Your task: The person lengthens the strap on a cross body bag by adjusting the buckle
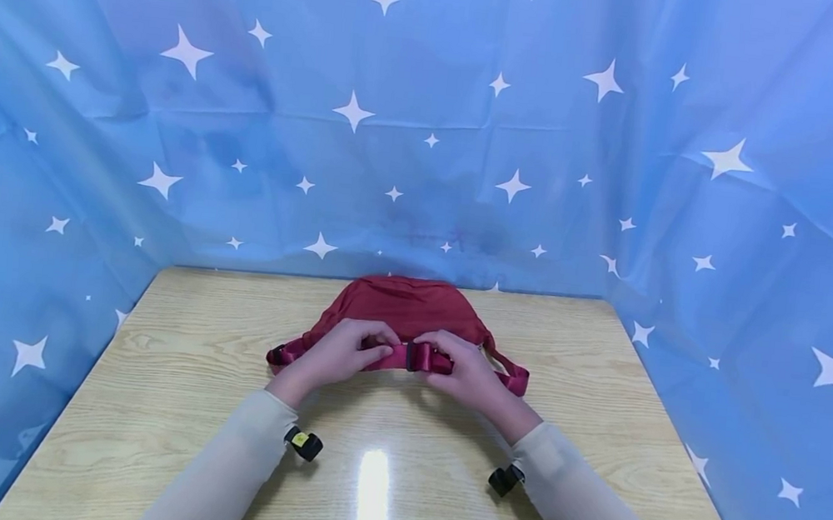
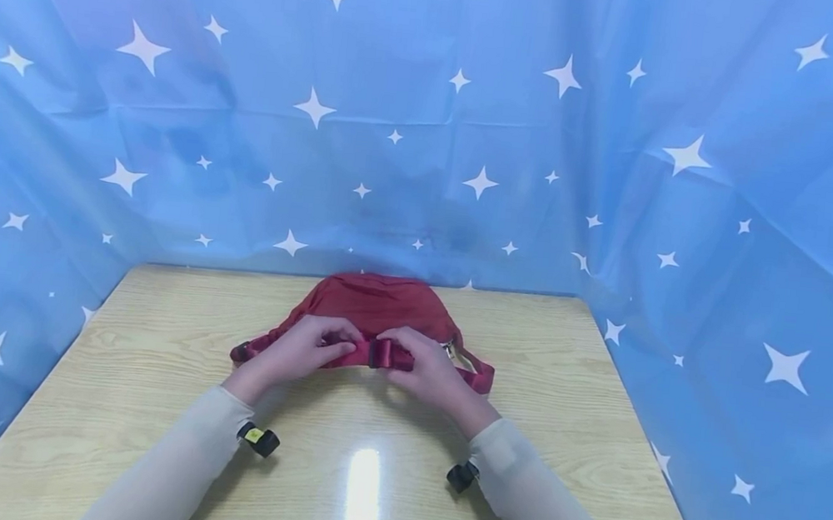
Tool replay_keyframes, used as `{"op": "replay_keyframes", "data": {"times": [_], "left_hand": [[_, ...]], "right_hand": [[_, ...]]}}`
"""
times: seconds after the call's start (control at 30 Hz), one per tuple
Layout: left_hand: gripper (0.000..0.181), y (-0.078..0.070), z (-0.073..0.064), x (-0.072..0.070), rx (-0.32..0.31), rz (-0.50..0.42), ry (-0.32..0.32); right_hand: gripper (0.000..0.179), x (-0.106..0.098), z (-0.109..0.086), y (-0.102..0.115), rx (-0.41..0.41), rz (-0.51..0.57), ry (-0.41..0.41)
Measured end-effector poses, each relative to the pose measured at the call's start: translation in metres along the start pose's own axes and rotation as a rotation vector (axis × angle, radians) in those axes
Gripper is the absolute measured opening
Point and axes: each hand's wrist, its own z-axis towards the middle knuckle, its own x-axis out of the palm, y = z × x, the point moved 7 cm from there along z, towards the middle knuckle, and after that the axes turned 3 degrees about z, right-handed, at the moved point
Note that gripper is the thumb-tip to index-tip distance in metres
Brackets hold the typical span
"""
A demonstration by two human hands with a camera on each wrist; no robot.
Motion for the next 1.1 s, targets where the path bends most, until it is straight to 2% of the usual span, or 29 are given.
{"op": "replay_keyframes", "data": {"times": [0.33, 0.47, 0.63, 0.83, 0.97, 1.1], "left_hand": [[0.014, -0.007, 0.008, 0.008, 0.025, -0.013, 0.028], [0.017, -0.003, 0.006, 0.007, -0.011, -0.001, 0.035], [0.023, 0.008, -0.002, 0.003, -0.067, 0.000, 0.050], [0.022, 0.020, -0.015, -0.005, -0.117, 0.066, 0.039], [0.023, 0.023, -0.017, -0.007, -0.090, 0.075, 0.025], [0.027, 0.021, -0.017, -0.007, -0.061, 0.036, 0.013]], "right_hand": [[0.052, 0.008, 0.004, 0.000, 0.003, 0.023, 0.011], [0.050, 0.007, 0.004, 0.000, 0.013, 0.023, -0.002], [0.049, 0.004, 0.002, 0.001, 0.030, 0.010, -0.029], [0.050, 0.001, 0.002, 0.001, 0.062, 0.022, -0.041], [0.050, -0.001, 0.001, -0.002, 0.098, 0.035, -0.046], [0.050, -0.002, 0.000, -0.003, 0.103, 0.040, -0.043]]}}
